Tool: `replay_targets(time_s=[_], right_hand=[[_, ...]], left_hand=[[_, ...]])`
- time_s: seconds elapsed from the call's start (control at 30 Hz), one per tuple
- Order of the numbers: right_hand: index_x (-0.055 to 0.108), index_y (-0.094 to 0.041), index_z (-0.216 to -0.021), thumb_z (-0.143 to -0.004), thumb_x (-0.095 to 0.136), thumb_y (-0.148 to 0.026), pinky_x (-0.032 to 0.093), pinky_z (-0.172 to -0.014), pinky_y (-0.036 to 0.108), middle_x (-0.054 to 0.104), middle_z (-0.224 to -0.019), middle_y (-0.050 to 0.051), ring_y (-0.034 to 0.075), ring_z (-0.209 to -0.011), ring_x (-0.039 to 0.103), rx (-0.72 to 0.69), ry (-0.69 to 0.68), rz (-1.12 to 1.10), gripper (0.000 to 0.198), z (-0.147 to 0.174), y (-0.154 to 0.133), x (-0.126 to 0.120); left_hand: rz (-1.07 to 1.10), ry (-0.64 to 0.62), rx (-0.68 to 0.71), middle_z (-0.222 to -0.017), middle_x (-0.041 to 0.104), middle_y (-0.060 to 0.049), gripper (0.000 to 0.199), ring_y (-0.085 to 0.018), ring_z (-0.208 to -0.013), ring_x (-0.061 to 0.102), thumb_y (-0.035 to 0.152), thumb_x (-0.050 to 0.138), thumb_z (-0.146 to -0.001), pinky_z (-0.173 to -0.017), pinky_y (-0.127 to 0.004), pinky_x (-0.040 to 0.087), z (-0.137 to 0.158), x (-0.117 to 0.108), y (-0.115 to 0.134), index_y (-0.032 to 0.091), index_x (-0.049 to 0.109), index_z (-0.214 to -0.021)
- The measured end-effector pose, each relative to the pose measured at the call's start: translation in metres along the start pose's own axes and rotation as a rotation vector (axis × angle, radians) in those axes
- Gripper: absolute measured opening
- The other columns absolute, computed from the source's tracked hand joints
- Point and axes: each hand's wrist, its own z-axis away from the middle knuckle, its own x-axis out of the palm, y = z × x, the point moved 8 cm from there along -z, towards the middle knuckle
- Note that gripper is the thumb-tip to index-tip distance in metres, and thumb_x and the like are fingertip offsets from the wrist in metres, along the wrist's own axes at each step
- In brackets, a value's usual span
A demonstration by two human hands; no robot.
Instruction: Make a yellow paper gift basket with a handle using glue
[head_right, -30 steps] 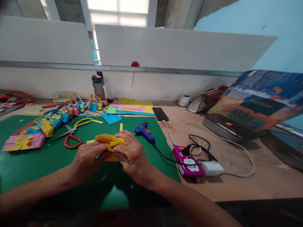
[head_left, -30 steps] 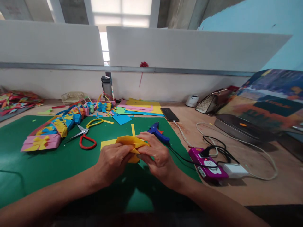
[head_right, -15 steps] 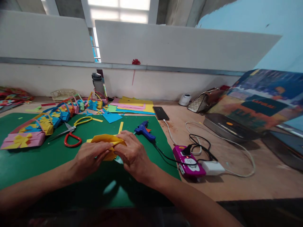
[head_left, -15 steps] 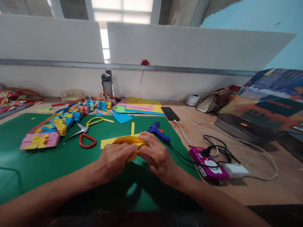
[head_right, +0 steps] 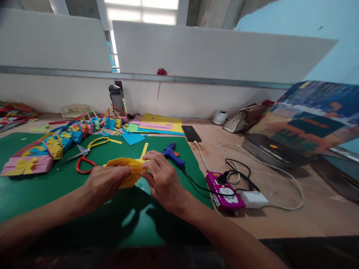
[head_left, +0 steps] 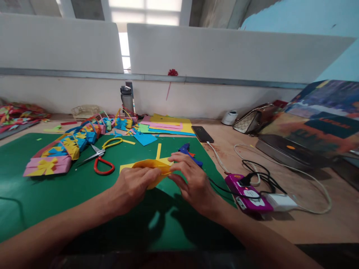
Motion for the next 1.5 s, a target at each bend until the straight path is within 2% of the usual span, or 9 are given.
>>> replay_targets(time_s=[0.17,0.27,0.47,0.63,0.77,0.87,1.0,1.2,1.5], right_hand=[[0.053,-0.019,-0.072,-0.086,0.049,-0.015,0.043,-0.060,0.023,0.060,-0.065,0.000,0.012,-0.061,0.057,0.225,0.014,0.048,0.015,0.004,0.035,-0.004],[0.053,-0.019,-0.068,-0.086,0.050,-0.023,0.037,-0.058,0.023,0.061,-0.063,0.001,0.012,-0.058,0.055,0.393,-0.106,0.080,0.019,0.012,0.060,0.010],[0.043,-0.020,-0.052,-0.084,0.049,-0.033,0.028,-0.054,0.025,0.055,-0.053,0.002,0.014,-0.054,0.051,0.561,-0.242,0.045,0.035,0.020,0.082,0.039],[0.046,-0.019,-0.051,-0.078,0.055,-0.028,0.031,-0.052,0.023,0.058,-0.054,0.002,0.011,-0.050,0.050,0.741,-0.344,-0.168,0.030,0.020,0.093,0.062],[0.041,-0.019,-0.051,-0.084,0.048,-0.041,0.034,-0.043,0.020,0.052,-0.044,-0.002,0.008,-0.038,0.046,0.988,-0.403,-0.409,0.040,0.026,0.095,0.086],[0.045,-0.018,-0.063,-0.090,0.034,-0.049,0.039,-0.039,0.019,0.061,-0.054,0.003,0.010,-0.040,0.055,1.179,-0.469,-0.621,0.042,0.032,0.083,0.109],[0.049,-0.014,-0.073,-0.093,0.030,-0.040,0.040,-0.035,0.019,0.066,-0.064,0.009,0.012,-0.044,0.061,1.346,-0.544,-0.848,0.038,0.036,0.063,0.136],[0.049,-0.016,-0.065,-0.083,0.053,-0.021,0.037,-0.035,0.014,0.055,-0.050,-0.003,0.008,-0.040,0.056,1.386,-0.393,-0.955,0.019,0.034,0.066,0.137],[0.047,-0.016,-0.052,-0.069,0.066,-0.028,0.038,-0.039,0.017,0.049,-0.044,-0.005,0.005,-0.040,0.046,1.215,-0.020,-0.893,0.028,0.027,0.097,0.086]], left_hand=[[-0.111,0.062,-0.044,-0.073,0.070,0.000,0.017,-0.011,-0.062,0.066,0.015,0.044,-0.088,-0.055,-0.017,0.050,-0.002,-0.014,-0.014,0.018,0.055,-0.099],[-0.179,0.121,-0.125,-0.072,0.071,0.001,0.013,-0.011,-0.059,0.066,0.017,0.049,-0.086,-0.055,-0.017,0.051,-0.005,-0.029,-0.023,0.019,0.058,-0.095],[-0.261,0.201,-0.155,-0.078,0.073,0.002,0.012,-0.011,-0.061,0.068,0.019,0.052,-0.086,-0.057,-0.017,0.052,-0.003,-0.052,-0.025,0.021,0.057,-0.097],[-0.306,0.231,-0.216,-0.083,0.073,0.001,0.014,-0.011,-0.061,0.068,0.018,0.053,-0.085,-0.057,-0.016,0.052,0.004,-0.058,-0.040,0.020,0.057,-0.098],[-0.234,0.206,-0.292,-0.084,0.073,0.000,0.015,-0.011,-0.059,0.068,0.019,0.053,-0.084,-0.053,-0.016,0.050,0.006,-0.053,-0.053,0.019,0.056,-0.099],[-0.144,0.194,-0.350,-0.083,0.073,-0.001,0.014,-0.012,-0.061,0.069,0.022,0.053,-0.084,-0.054,-0.017,0.051,0.008,-0.050,-0.057,0.019,0.056,-0.098],[-0.074,0.207,-0.378,-0.083,0.073,-0.001,0.015,-0.012,-0.066,0.070,0.022,0.054,-0.084,-0.056,-0.016,0.053,0.008,-0.052,-0.054,0.019,0.055,-0.098],[-0.054,0.221,-0.391,-0.084,0.073,-0.001,0.014,-0.013,-0.067,0.070,0.024,0.054,-0.084,-0.055,-0.017,0.053,0.008,-0.054,-0.052,0.020,0.056,-0.097],[-0.118,0.274,-0.391,-0.085,0.072,-0.001,0.013,-0.014,-0.065,0.070,0.027,0.056,-0.084,-0.055,-0.019,0.055,0.011,-0.058,-0.054,0.021,0.057,-0.095]])
